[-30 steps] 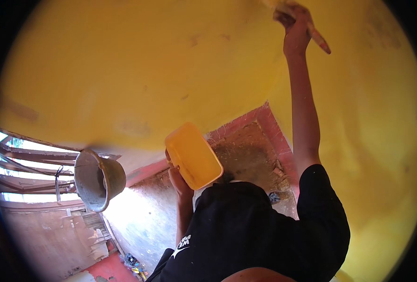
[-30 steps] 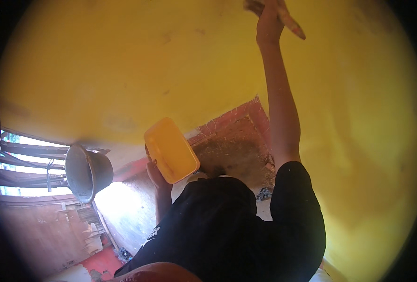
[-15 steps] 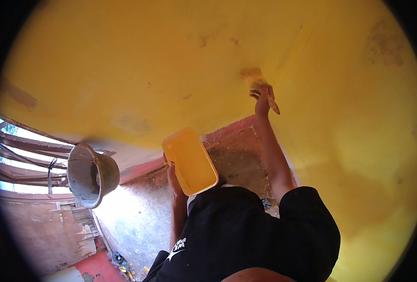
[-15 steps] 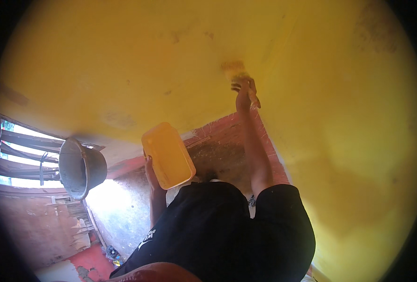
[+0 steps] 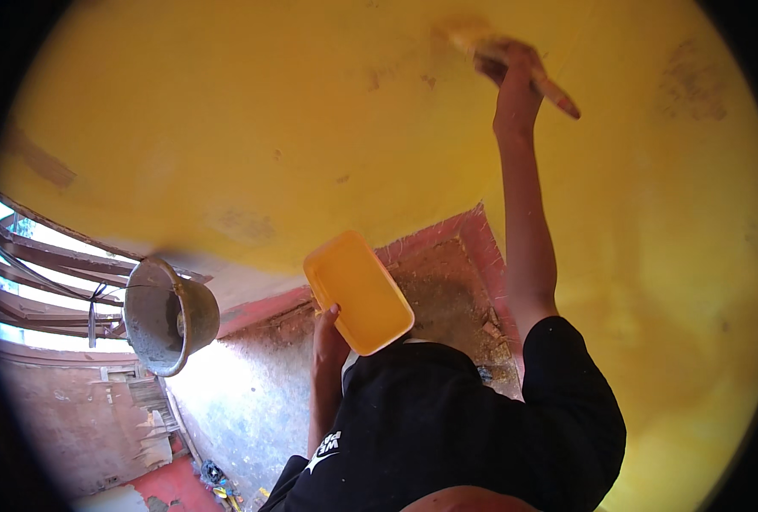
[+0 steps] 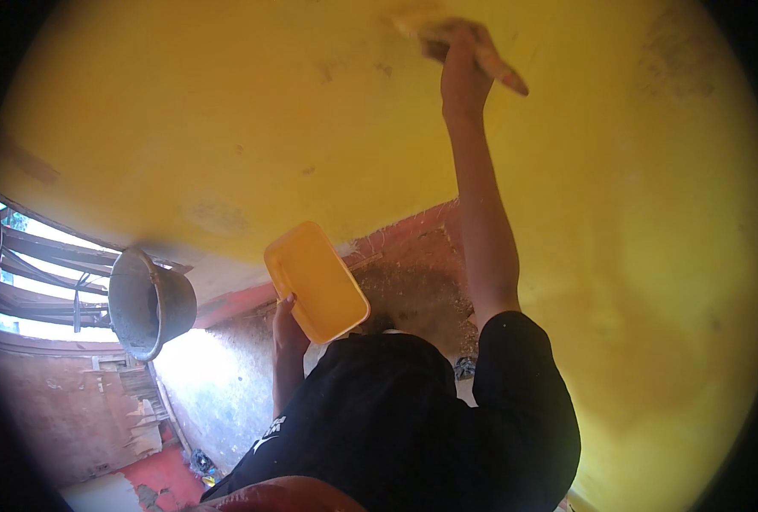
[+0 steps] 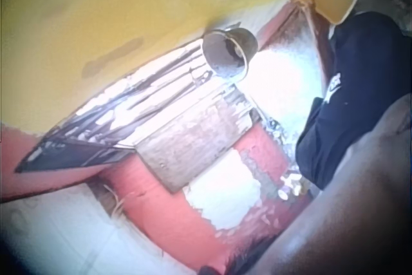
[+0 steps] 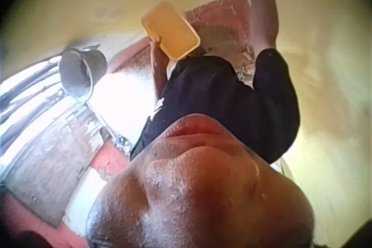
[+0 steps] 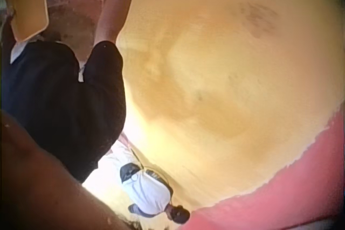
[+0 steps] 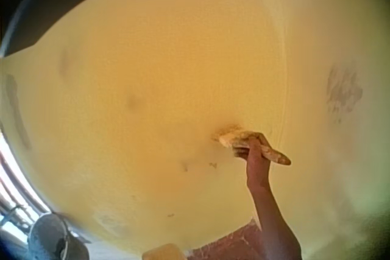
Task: The person paints a wall using a brush, dipping the brush into a plastic container of yellow paint.
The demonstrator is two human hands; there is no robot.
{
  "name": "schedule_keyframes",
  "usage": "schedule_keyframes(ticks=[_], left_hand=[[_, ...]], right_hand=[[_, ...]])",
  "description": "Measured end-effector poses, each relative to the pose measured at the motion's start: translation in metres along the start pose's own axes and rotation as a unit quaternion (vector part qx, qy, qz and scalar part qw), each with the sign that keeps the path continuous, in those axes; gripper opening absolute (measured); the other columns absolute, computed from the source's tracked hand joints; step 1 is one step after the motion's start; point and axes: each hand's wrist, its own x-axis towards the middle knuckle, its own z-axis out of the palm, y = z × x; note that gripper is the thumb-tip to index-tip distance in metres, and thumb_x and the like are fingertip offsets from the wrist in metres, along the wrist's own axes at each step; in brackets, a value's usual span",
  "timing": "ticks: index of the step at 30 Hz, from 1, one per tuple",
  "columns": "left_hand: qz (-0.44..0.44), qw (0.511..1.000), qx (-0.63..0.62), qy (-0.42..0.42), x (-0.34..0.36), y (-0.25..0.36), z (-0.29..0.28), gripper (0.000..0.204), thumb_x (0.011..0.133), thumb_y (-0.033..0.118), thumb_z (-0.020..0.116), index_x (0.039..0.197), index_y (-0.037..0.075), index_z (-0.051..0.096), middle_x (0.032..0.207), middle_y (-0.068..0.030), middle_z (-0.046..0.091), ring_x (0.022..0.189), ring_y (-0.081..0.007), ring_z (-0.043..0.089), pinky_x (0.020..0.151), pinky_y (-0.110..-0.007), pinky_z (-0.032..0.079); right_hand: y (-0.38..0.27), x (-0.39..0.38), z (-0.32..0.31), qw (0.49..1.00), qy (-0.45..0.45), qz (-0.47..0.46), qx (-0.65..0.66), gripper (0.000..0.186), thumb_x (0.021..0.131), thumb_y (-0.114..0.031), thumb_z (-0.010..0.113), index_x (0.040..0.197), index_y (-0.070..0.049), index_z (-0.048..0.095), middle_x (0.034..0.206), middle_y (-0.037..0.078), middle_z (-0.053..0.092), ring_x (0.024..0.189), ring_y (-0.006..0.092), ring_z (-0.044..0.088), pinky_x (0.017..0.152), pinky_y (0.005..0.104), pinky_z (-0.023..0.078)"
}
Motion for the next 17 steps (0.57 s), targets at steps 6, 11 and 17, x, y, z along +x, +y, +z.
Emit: schedule_keyframes(ticks=[6, 11, 17], left_hand=[[0.0, 0.998, -0.046, -0.043, -0.002, -0.011, -0.014, 0.062, 0.088, 0.028, 0.062, 0.139, 0.001, 0.039, 0.131, -0.0161, 0.054, 0.12, -0.0317, 0.054, 0.101, -0.045, 0.045], [-0.006, 0.999, -0.043, -0.015, -0.007, -0.01, -0.004, 0.061, 0.087, 0.029, 0.062, 0.137, 0.0, 0.042, 0.129, -0.0157, 0.056, 0.118, -0.0304, 0.056, 0.1, -0.043, 0.046], [-0.003, 0.999, -0.04, -0.008, -0.012, -0.008, -0.006, 0.066, 0.086, 0.032, 0.063, 0.139, 0.0, 0.039, 0.131, -0.0162, 0.054, 0.119, -0.0311, 0.055, 0.102, -0.042, 0.045]], right_hand=[[0.006, -0.005, 0.006, 1.0, -0.004, -0.011, 0.029, 0.025, 0.096, -0.022, 0.048, 0.105, 0.0, 0.055, 0.092, 0.014, 0.066, 0.081, 0.0229, 0.067, 0.078, 0.0337, 0.055], [0.117, -0.107, -0.037, 0.992, 0.046, 0.111, 0.047, 0.023, 0.097, -0.022, 0.048, 0.104, -0.001, 0.054, 0.093, 0.012, 0.065, 0.08, 0.021, 0.066, 0.075, 0.0326, 0.055], [0.185, -0.179, -0.083, 0.986, 0.023, 0.165, 0.004, 0.021, 0.093, -0.022, 0.057, 0.104, -0.004, 0.055, 0.093, 0.012, 0.065, 0.08, 0.0208, 0.065, 0.076, 0.0363, 0.055]])
